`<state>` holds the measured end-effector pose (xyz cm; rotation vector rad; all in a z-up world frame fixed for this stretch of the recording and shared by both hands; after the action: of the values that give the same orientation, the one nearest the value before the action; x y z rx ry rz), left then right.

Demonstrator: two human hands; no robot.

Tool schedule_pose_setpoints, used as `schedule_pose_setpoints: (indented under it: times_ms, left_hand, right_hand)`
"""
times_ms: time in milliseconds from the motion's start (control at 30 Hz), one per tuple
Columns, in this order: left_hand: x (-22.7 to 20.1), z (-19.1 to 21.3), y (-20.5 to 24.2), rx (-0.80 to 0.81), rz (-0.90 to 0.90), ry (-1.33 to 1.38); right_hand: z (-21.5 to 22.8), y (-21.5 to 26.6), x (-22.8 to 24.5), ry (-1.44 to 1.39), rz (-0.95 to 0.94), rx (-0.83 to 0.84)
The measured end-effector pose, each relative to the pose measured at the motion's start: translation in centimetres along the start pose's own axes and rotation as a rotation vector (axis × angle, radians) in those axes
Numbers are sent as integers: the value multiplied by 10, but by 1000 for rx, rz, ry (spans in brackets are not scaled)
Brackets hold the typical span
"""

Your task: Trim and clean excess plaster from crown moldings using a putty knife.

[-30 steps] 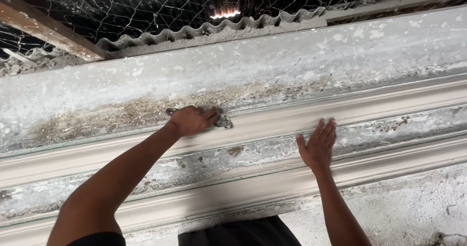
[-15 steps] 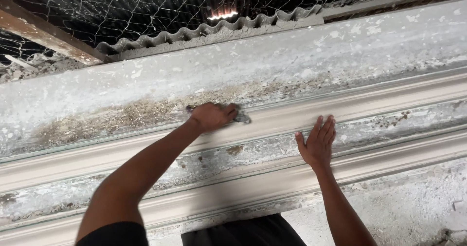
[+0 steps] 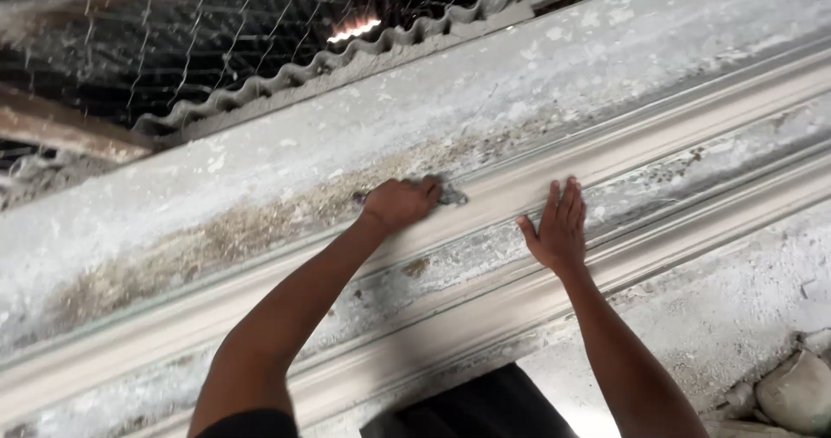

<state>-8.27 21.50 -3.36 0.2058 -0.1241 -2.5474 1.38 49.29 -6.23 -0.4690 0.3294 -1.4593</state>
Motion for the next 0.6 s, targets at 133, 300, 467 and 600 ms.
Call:
schedule_pose_setpoints:
  times_ms: [133,300,467,600]
  left_hand:
    - [10,-10,37,84,-1,-22]
    - [12,-32,-15,43,18,-21]
    - [-2,11,-17,59,26,-5]
    - [5,6,7,115,1,-121]
  right_hand:
    - [-8,7,-3,30,-22,26]
    - [-5,-5,3,41,10,-33]
    - [-4,0,-1,48,1,-85]
    - [-19,9,-7,1,-34,-17]
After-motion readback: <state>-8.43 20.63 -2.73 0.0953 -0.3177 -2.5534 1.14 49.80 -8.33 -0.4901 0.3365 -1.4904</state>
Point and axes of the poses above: each hand's wrist, its own y-axis away from the middle knuckle, its own z-axis out of the back of the hand, x = y × z, the point moved 6 cm from there along -y, towards the middle knuckle, and after that the axes turned 7 degrees about -x, right-handed, at the moved point
